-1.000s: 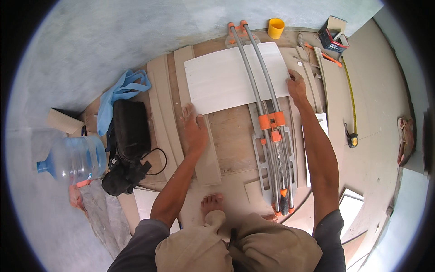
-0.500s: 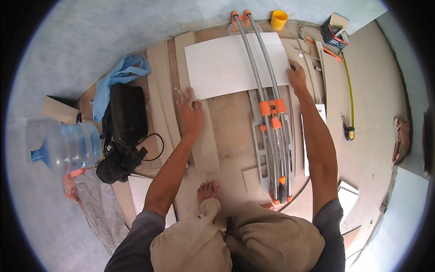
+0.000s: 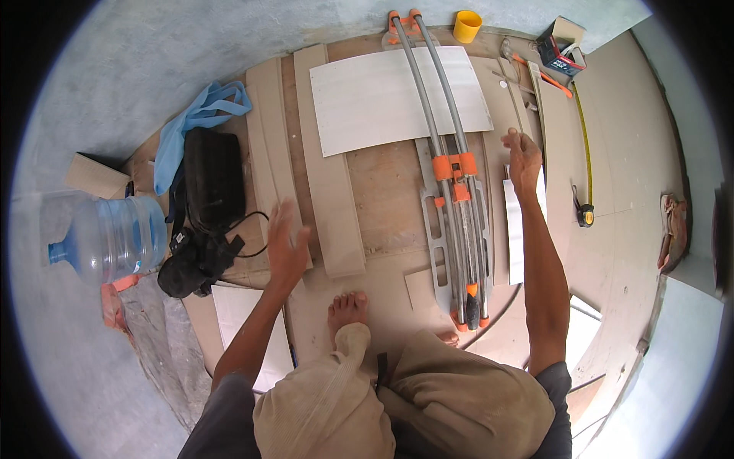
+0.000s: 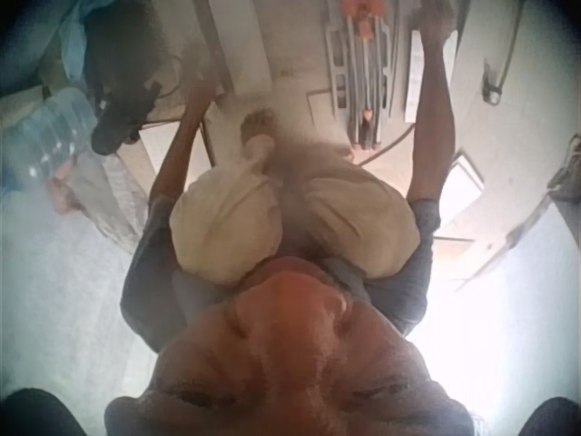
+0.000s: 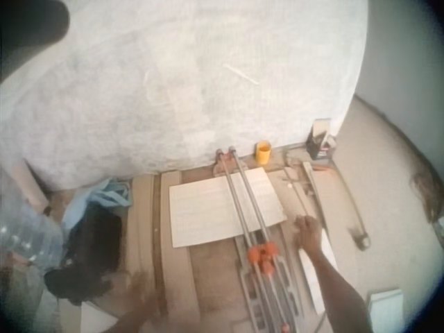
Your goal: The person measures and marks white rectangular panels with a tape measure and pen, then uses a manual tile cutter to score and snap them into smaller pieces. The person repeatedly wipes the panels with a cloth between cuts and stacks the finished pieces on the floor.
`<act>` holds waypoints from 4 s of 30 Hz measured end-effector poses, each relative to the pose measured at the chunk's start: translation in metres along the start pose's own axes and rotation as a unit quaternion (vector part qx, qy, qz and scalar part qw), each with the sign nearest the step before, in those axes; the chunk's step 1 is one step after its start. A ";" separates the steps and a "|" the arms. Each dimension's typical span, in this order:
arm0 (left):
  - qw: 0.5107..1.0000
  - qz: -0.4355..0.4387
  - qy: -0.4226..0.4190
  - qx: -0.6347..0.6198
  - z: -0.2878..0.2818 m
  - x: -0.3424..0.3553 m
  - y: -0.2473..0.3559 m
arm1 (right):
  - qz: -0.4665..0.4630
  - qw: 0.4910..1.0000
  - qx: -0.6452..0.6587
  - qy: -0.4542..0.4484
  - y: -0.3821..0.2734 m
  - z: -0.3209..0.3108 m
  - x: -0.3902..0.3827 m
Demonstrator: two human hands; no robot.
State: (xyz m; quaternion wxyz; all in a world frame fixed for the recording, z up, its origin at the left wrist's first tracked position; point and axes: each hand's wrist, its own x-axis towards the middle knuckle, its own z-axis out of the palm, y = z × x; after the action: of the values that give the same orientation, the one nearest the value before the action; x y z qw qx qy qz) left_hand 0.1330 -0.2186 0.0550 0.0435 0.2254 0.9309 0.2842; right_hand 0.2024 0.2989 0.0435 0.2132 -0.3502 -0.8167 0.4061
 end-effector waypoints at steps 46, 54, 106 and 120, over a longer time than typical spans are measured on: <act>0.695 -0.694 0.149 0.112 -0.083 -0.583 -0.051 | -0.035 0.986 -0.093 -0.132 0.045 -0.104 -0.125; 0.839 -0.478 -0.244 -0.086 0.009 -0.503 -0.042 | -0.075 0.989 0.045 -0.119 0.077 -0.110 -0.120; 0.961 -0.114 -0.163 -0.193 -0.029 0.059 0.020 | -0.014 0.971 -0.180 -0.158 0.078 -0.273 -0.019; 0.987 -0.032 -0.026 -0.153 0.015 0.140 0.003 | -0.069 0.900 -0.309 -0.300 -0.003 -0.121 0.077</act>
State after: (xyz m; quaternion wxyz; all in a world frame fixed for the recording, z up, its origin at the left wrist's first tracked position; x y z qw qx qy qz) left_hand 0.0124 -0.1464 0.0509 0.1111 0.1932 0.8818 0.4156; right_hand 0.2266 0.4167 0.1207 -0.1326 -0.2028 -0.9486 0.2036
